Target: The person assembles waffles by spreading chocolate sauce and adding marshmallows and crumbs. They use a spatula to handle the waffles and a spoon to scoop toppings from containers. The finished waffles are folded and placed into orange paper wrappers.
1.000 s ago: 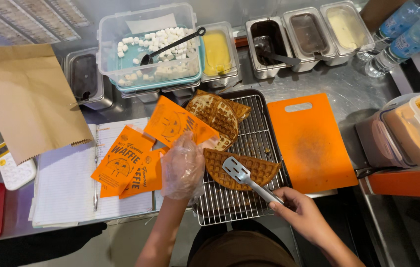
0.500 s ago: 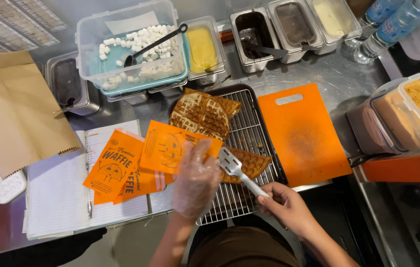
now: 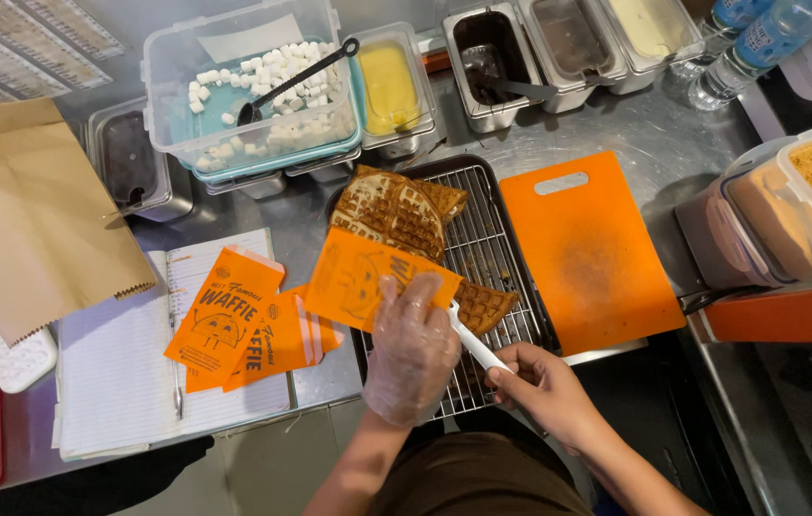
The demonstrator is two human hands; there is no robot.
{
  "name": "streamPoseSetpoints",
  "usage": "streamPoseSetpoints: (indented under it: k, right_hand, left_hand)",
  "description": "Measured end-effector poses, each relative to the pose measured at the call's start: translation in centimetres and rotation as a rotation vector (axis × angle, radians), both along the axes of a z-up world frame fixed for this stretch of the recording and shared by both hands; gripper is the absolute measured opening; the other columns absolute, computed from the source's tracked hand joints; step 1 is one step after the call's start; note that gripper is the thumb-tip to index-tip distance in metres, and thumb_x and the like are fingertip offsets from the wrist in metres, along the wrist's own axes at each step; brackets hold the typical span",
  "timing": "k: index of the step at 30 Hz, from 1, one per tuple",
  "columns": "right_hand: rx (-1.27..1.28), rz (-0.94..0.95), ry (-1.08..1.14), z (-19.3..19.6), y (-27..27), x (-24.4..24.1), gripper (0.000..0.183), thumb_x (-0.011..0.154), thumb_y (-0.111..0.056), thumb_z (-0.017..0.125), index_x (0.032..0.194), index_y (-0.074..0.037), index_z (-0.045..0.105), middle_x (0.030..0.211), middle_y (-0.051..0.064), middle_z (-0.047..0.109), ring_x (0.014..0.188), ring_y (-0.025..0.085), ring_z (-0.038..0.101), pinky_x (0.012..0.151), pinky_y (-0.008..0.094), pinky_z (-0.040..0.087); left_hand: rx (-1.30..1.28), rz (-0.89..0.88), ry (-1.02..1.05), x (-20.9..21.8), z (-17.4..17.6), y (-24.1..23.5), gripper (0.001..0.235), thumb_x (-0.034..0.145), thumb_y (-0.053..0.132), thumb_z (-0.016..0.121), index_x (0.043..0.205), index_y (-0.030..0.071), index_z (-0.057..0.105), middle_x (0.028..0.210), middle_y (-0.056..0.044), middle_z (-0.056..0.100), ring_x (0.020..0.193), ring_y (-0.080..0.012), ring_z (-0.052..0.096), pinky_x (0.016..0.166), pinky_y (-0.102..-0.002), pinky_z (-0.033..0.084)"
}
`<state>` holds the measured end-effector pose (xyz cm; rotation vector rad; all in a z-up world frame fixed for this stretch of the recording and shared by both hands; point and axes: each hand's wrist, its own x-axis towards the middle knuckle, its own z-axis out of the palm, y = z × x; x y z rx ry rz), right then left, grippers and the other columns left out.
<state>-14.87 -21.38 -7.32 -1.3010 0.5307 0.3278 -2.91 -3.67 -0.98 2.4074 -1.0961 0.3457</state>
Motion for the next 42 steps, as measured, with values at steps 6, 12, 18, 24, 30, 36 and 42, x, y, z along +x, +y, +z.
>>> streamPoseSetpoints:
  k: [6, 12, 18, 24, 30, 36, 42]
  right_hand:
    - [0.003, 0.031, 0.014, 0.0, 1.2, 0.5, 0.017, 0.092, -0.015, 0.067, 0.102, -0.001, 0.069, 0.080, 0.002, 0.069, 0.069, 0.009, 0.063, 0.065, 0.026, 0.053]
    - [-0.067, 0.131, -0.043, 0.8, -0.8, -0.5, 0.020, 0.093, -0.017, 0.070, 0.102, 0.000, 0.070, 0.080, 0.002, 0.067, 0.070, 0.008, 0.063, 0.065, 0.026, 0.054]
    - [-0.185, 0.293, -0.088, 1.4, 0.2, 1.5, 0.018, 0.090, -0.019, 0.072, 0.098, -0.003, 0.072, 0.078, 0.000, 0.068, 0.066, 0.007, 0.065, 0.062, 0.025, 0.055]
    - [-0.389, 0.461, -0.184, 2.1, 0.9, 5.3, 0.025, 0.092, -0.028, 0.070, 0.101, -0.005, 0.075, 0.072, 0.000, 0.069, 0.062, 0.006, 0.066, 0.058, 0.026, 0.053]
    - [-0.424, 0.522, -0.035, 2.6, -4.4, 3.0, 0.032, 0.090, -0.032, 0.069, 0.110, -0.008, 0.076, 0.072, -0.001, 0.071, 0.063, 0.007, 0.065, 0.059, 0.027, 0.054]
    - [-0.498, 0.264, 0.082, -0.7, -8.7, 3.3, 0.033, 0.094, -0.033, 0.069, 0.104, -0.002, 0.077, 0.070, 0.003, 0.069, 0.062, 0.010, 0.061, 0.058, 0.028, 0.051]
    - [-0.679, 0.308, -0.041, -1.7, -6.0, 7.7, 0.027, 0.093, -0.029, 0.068, 0.105, -0.007, 0.076, 0.067, 0.002, 0.069, 0.060, 0.008, 0.061, 0.056, 0.027, 0.048]
  left_hand:
    - [-0.026, -0.038, 0.046, -1.8, 1.0, -1.5, 0.012, 0.085, 0.010, 0.073, 0.084, -0.001, 0.068, 0.123, -0.017, 0.062, 0.124, -0.0342, 0.059, 0.115, -0.068, 0.036]
    - [0.156, 0.376, 0.057, 3.3, 1.1, 8.1, 0.026, 0.092, 0.011, 0.065, 0.117, 0.004, 0.066, 0.133, -0.018, 0.061, 0.118, -0.0321, 0.066, 0.094, -0.041, 0.057]
    - [0.495, 0.174, -0.175, 4.7, -6.0, 10.8, 0.043, 0.087, 0.009, 0.064, 0.130, 0.013, 0.060, 0.139, -0.013, 0.059, 0.104, -0.0299, 0.071, 0.086, -0.037, 0.057]
    - [-0.693, 0.314, 1.353, 7.2, -6.6, 12.3, 0.038, 0.093, 0.015, 0.070, 0.126, -0.001, 0.063, 0.113, -0.018, 0.070, 0.099, -0.0249, 0.068, 0.089, -0.036, 0.056]
    - [-0.682, 0.534, 1.459, 10.3, -5.1, 14.5, 0.056, 0.085, 0.019, 0.072, 0.138, 0.007, 0.059, 0.118, -0.010, 0.071, 0.102, -0.0227, 0.070, 0.088, -0.035, 0.059]
    - [-0.594, 0.609, 1.545, 11.2, -5.7, 14.2, 0.060, 0.083, 0.024, 0.072, 0.139, 0.011, 0.056, 0.109, -0.013, 0.070, 0.085, -0.0319, 0.071, 0.055, -0.054, 0.059]
    - [-0.608, 0.658, 1.624, 11.4, -4.8, 14.7, 0.055, 0.081, 0.022, 0.070, 0.134, 0.016, 0.055, 0.106, -0.011, 0.069, 0.083, -0.0354, 0.069, 0.056, -0.060, 0.056]
